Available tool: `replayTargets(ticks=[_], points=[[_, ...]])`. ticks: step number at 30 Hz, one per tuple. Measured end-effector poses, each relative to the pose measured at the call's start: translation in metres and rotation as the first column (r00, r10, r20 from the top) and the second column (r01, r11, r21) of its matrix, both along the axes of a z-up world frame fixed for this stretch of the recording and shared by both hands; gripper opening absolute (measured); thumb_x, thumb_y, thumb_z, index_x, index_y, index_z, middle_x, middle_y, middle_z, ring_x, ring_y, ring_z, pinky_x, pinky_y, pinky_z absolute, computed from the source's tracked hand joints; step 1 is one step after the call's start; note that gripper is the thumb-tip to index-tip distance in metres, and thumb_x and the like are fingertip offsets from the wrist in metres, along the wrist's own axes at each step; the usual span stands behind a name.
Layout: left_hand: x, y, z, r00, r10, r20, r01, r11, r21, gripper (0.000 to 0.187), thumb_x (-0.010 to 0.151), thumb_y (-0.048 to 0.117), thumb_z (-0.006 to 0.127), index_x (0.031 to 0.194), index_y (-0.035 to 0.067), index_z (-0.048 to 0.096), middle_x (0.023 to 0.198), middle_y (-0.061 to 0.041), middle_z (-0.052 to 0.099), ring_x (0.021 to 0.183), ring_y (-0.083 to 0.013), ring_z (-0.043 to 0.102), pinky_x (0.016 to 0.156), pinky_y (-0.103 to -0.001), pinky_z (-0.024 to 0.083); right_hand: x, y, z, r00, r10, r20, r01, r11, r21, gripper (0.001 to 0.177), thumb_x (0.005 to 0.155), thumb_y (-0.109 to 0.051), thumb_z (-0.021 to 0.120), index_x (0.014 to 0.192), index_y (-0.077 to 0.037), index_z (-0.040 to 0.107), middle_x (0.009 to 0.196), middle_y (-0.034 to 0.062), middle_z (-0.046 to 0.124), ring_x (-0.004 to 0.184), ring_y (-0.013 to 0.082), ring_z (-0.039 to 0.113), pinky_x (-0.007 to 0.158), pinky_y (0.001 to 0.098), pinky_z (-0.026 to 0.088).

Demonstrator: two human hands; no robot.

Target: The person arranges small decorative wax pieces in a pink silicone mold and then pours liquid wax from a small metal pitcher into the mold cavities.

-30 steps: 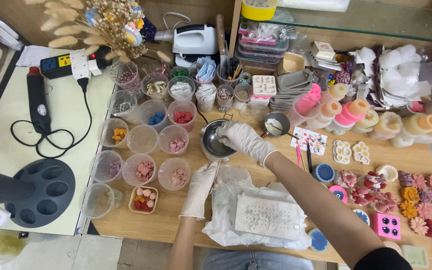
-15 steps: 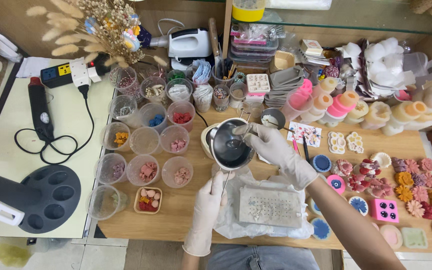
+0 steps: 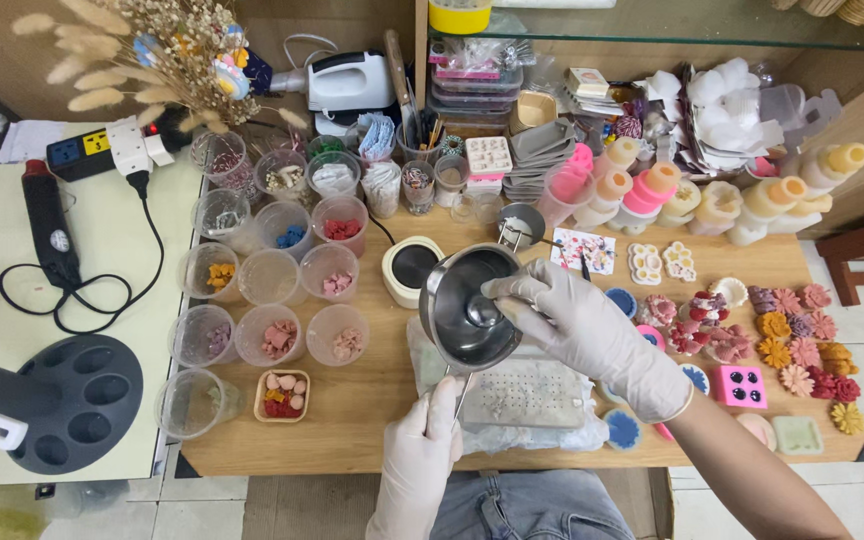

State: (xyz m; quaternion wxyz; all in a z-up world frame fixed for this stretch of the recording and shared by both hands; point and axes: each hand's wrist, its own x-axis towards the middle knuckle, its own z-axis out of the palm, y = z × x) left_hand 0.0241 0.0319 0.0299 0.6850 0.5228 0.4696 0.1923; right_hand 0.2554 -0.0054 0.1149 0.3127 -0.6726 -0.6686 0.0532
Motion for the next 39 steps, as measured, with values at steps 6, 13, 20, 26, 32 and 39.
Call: replayTargets(ticks=[6, 13, 20, 26, 32, 39], points=[[-0.007, -0.01, 0.012, 0.988, -0.107, -0.116, 0.131, 0.965, 0.228, 0.028, 0.099, 0.023, 0.056, 0.117, 0.011, 0.073, 0.072, -0.011, 0.068, 0.054, -0.0211, 0.062, 0.056, -0.034, 0.053, 0.006, -0.013, -0.003, 0.987, 0.063, 0.149, -0.058, 0.998, -0.038, 0.034, 0.092, -0.017, 0.072, 0.125, -0.017, 0.062, 0.086, 0.0071, 0.061, 0.08, 0.0282, 0.067, 0.07, 0.0416, 0.054], [-0.01, -0.021, 0.007, 0.978, -0.127, -0.167, 0.196, 0.836, 0.512, 0.028, 0.099, 0.017, 0.054, 0.121, 0.012, 0.071, 0.091, -0.014, 0.075, 0.069, -0.0293, 0.072, 0.063, -0.039, 0.057, 0.01, -0.021, -0.002, 0.951, 0.158, 0.266, -0.195, 0.974, 0.118, 0.04, 0.088, -0.012, 0.075, 0.126, -0.018, 0.065, 0.096, 0.0049, 0.064, 0.083, 0.0243, 0.066, 0.068, 0.0372, 0.054], [-0.013, -0.021, 0.01, 0.976, -0.053, -0.209, 0.169, 0.79, 0.59, 0.023, 0.1, 0.023, 0.06, 0.114, 0.011, 0.073, 0.101, -0.015, 0.076, 0.086, -0.0354, 0.074, 0.067, -0.041, 0.058, 0.018, -0.029, -0.002, 0.931, 0.266, 0.25, -0.278, 0.961, 0.011, 0.051, 0.079, -0.008, 0.075, 0.129, -0.015, 0.068, 0.101, 0.0055, 0.067, 0.082, 0.0234, 0.067, 0.071, 0.0352, 0.055], [-0.013, -0.023, 0.008, 0.961, -0.05, -0.273, 0.226, 0.713, 0.663, 0.027, 0.098, 0.021, 0.055, 0.119, 0.013, 0.071, 0.105, -0.011, 0.077, 0.082, -0.0349, 0.074, 0.063, -0.042, 0.058, 0.019, -0.046, -0.006, 0.934, 0.05, 0.354, -0.119, 0.977, 0.176, 0.041, 0.081, -0.008, 0.076, 0.121, -0.013, 0.067, 0.085, 0.003, 0.062, 0.076, 0.0237, 0.063, 0.063, 0.0374, 0.05], [-0.01, -0.032, 0.0, 0.924, -0.054, -0.378, 0.272, 0.788, 0.553, 0.025, 0.1, 0.025, 0.056, 0.119, 0.019, 0.071, 0.096, -0.009, 0.078, 0.074, -0.0346, 0.073, 0.059, -0.044, 0.057, 0.016, -0.041, -0.012, 0.873, 0.149, 0.465, -0.222, 0.969, 0.106, 0.026, 0.082, -0.012, 0.078, 0.101, -0.01, 0.061, 0.077, 0.0045, 0.053, 0.068, 0.0248, 0.059, 0.058, 0.0402, 0.048], [-0.004, -0.04, -0.01, 0.931, 0.028, -0.364, 0.227, 0.737, 0.637, 0.026, 0.098, 0.027, 0.056, 0.116, 0.019, 0.074, 0.091, -0.012, 0.077, 0.07, -0.0357, 0.072, 0.056, -0.044, 0.056, -0.001, -0.037, -0.009, 0.905, 0.119, 0.408, -0.172, 0.98, 0.097, 0.026, 0.081, -0.008, 0.075, 0.106, -0.007, 0.065, 0.075, 0.0046, 0.058, 0.067, 0.025, 0.062, 0.058, 0.0393, 0.05]])
